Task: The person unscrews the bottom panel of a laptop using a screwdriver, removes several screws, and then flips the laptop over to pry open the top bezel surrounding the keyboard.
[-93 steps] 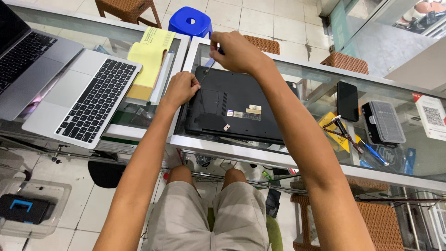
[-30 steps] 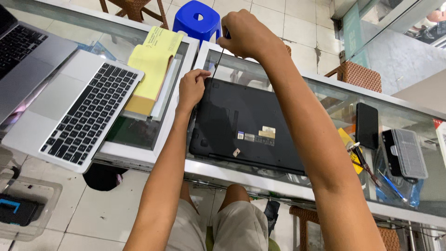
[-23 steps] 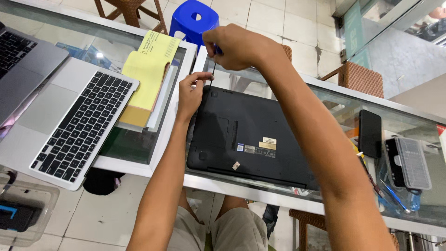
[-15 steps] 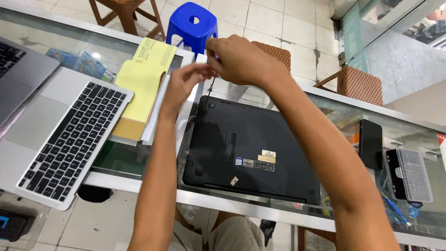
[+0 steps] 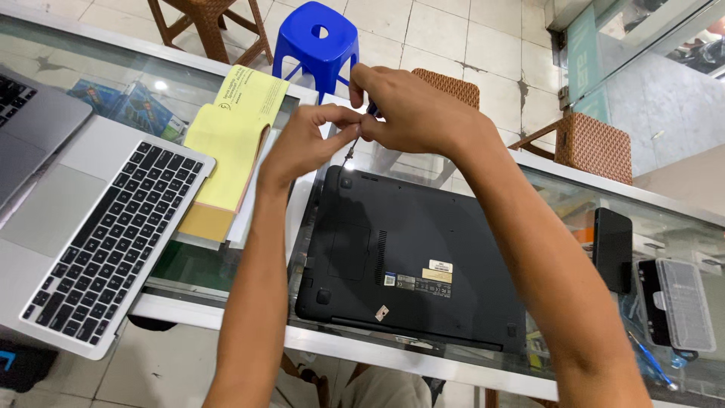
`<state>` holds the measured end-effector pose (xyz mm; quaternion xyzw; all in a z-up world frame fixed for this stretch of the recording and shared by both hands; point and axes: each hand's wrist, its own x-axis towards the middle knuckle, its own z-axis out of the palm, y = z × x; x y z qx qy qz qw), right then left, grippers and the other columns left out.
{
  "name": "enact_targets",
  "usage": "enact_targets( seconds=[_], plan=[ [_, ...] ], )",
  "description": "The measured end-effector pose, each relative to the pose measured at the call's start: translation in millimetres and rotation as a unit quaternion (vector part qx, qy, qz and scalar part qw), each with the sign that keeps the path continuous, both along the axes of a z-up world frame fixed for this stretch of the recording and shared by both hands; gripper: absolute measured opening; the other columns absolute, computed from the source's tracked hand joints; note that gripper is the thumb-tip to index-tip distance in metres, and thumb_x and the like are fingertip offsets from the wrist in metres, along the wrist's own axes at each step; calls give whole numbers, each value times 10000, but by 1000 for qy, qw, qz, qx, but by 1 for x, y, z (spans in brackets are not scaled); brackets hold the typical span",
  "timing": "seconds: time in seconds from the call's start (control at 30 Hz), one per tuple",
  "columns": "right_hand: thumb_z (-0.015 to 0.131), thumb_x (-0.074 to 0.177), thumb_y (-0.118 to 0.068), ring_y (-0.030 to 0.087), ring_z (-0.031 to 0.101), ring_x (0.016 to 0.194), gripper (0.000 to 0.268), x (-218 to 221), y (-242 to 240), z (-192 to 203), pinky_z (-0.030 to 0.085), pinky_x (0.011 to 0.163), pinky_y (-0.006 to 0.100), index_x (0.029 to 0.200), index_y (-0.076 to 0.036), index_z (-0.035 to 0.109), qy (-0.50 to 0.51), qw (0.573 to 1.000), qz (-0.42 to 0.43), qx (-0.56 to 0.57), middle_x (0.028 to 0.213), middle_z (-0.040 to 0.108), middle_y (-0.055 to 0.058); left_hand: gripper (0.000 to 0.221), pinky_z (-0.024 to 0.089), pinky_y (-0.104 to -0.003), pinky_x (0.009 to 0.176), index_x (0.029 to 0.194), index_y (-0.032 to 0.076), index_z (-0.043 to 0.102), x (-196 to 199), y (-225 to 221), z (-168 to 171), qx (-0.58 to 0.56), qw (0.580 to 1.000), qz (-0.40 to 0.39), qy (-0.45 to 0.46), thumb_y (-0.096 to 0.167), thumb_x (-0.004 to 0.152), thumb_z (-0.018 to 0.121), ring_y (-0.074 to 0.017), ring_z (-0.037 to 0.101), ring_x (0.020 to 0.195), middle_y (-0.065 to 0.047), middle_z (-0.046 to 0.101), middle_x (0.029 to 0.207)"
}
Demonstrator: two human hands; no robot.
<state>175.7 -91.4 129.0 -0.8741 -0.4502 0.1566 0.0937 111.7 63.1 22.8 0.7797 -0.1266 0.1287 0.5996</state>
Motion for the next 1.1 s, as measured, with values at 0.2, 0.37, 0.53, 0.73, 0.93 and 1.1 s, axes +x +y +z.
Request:
enact_targets(
  seconds=[0.2,0.37,0.53,0.73,0.93,1.1],
  plan=[
    [532,1030,-428,377,576,685,368,-12,9,-10,394,560,470,1005,-61,513,-128,991,2,25,788,652,142,320,329,-295,605,731,104,533,-10,1,-7,51,988,115,-94,129,848,830,-102,411,688,8,510,686],
    [485,1001,-232,367,558,623,205,-18,17,-16,386,541,465,915,-50,523,-129,991,24,35,755,630,156,80,388,-265,703,858,205,702,-17,13,-3,54,997,54,-14,180,837,776,-77,472,729,72,619,727],
    [589,939,-215,255,513,690,177,-24,14,-5,387,593,405,1020,-91,493,-65,997,42,20,933,584,85,65,389,-270,666,920,231,785,-23,12,3,84,993,53,61,246,866,753,-48,541,744,90,671,739],
    [506,1018,-394,386,609,617,355,-18,20,-26,436,526,477,983,-50,589,-192,981,-8,-18,716,665,140,163,356,-292,584,753,168,697,-14,10,-6,68,992,52,-97,148,821,843,-104,484,665,37,602,659],
    [590,959,-251,325,584,692,219,-26,14,-4,397,591,444,1093,-97,511,-70,997,21,20,856,675,121,120,397,-250,614,727,160,721,-13,14,-11,59,997,43,37,177,801,814,-38,456,632,78,636,661],
    [482,1057,-407,387,604,580,427,-25,18,-19,442,513,459,878,-38,604,-184,983,-18,-9,659,646,156,338,458,-277,720,952,153,647,-13,16,-5,85,992,9,88,248,713,866,-111,557,812,20,641,893]
  ],
)
